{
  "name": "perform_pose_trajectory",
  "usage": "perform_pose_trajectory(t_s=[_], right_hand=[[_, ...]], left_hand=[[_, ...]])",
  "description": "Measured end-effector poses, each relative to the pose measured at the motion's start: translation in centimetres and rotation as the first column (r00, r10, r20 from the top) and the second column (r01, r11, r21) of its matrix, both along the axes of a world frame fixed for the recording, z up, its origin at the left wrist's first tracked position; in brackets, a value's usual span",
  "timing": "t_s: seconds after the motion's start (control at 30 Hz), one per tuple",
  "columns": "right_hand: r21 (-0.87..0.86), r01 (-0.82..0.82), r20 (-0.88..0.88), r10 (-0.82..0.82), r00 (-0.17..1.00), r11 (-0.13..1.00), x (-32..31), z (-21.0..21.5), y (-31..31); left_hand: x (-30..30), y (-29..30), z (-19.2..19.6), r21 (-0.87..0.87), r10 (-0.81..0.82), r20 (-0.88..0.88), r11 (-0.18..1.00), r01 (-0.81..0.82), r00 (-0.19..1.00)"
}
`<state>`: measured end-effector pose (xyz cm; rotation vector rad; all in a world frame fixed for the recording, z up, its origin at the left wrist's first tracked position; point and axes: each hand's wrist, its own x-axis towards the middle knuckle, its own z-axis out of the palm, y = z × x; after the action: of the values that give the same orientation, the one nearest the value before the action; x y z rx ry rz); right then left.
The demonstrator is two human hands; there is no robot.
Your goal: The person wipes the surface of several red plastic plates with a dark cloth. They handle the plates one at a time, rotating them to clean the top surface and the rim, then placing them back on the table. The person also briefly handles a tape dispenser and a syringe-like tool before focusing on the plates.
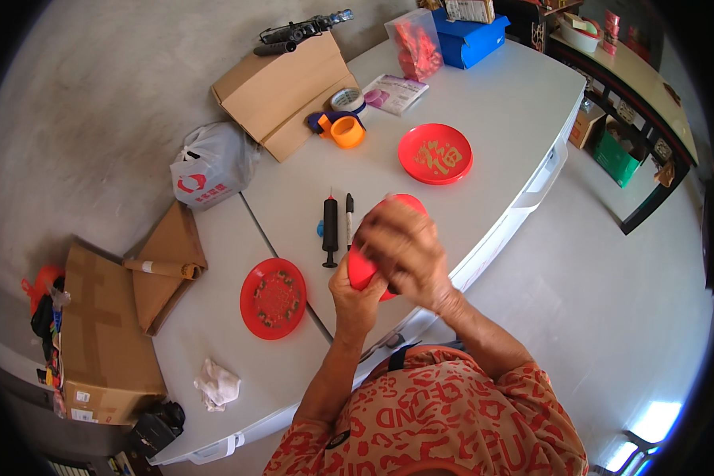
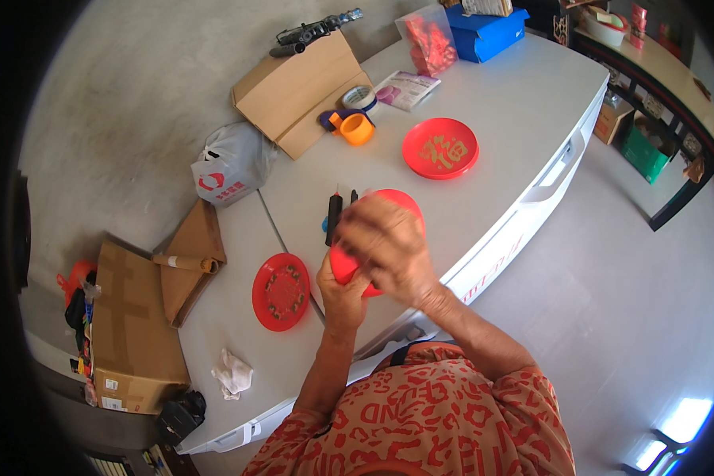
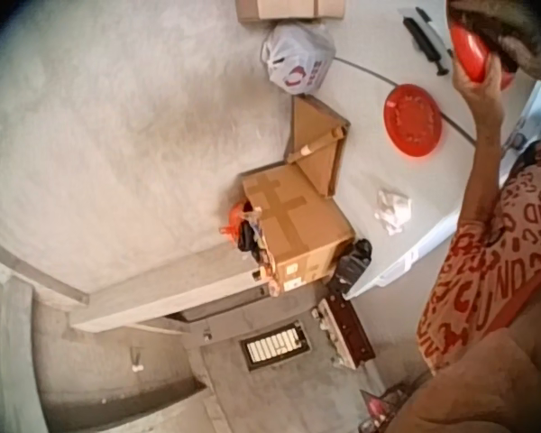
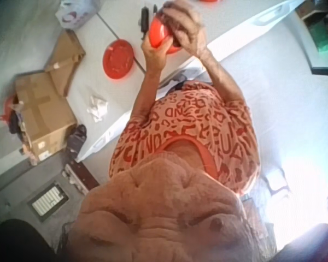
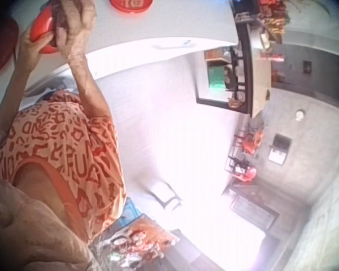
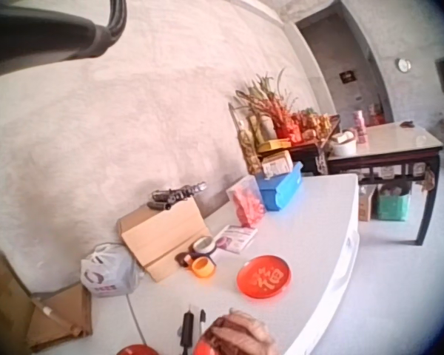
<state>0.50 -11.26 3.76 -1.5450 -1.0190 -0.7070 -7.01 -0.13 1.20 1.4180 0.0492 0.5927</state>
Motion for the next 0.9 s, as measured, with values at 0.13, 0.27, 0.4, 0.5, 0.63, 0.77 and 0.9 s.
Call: perform_pose_trajectory(t_s=[0.13, 0.27, 0.4, 0.5, 0.63, 0.77, 0.9], right_hand=[[-0.092, -0.021, 0.138, 0.033, 0.99, 0.996, -1.3, 1.0, 0.6], [0.074, 0.085, -0.094, -0.078, 0.993, 0.994, -0.1, 0.5, 1.0], [0.277, 0.045, -0.54, 0.117, 0.833, 0.96, 1.3, -0.8, 1.0], [0.49, 0.055, -0.784, 0.412, 0.463, 0.87, 2.3, -2.4, 0.9], [0.294, -0.017, -0.532, 0.178, 0.828, 0.956, 1.6, -2.5, 1.5], [0.228, -0.124, -0.453, 0.218, 0.864, 0.966, 3.6, -2.9, 0.3], [0.06, -0.193, -0.369, 0.201, 0.907, 0.979, 4.6, -2.4, -1.3]], left_hand=[[-0.3, 0.7, -0.1, -0.107, -0.049, 0.045, 0.993, 0.053, 0.998], [-0.8, 0.7, 0.3, -0.158, -0.038, 0.032, 0.986, 0.043, 0.999], [-1.2, 0.9, 0.7, -0.203, -0.028, 0.053, 0.978, 0.038, 0.998], [-1.1, 1.0, 0.8, -0.237, -0.014, 0.064, 0.971, 0.029, 0.998], [-0.5, 1.2, 0.5, -0.277, -0.001, 0.093, 0.961, 0.027, 0.996], [-0.4, 2.0, 0.4, -0.278, -0.125, 0.049, 0.951, 0.133, 0.991], [-0.1, 3.1, 1.5, -0.167, -0.26, -0.092, 0.956, 0.243, 0.961]])
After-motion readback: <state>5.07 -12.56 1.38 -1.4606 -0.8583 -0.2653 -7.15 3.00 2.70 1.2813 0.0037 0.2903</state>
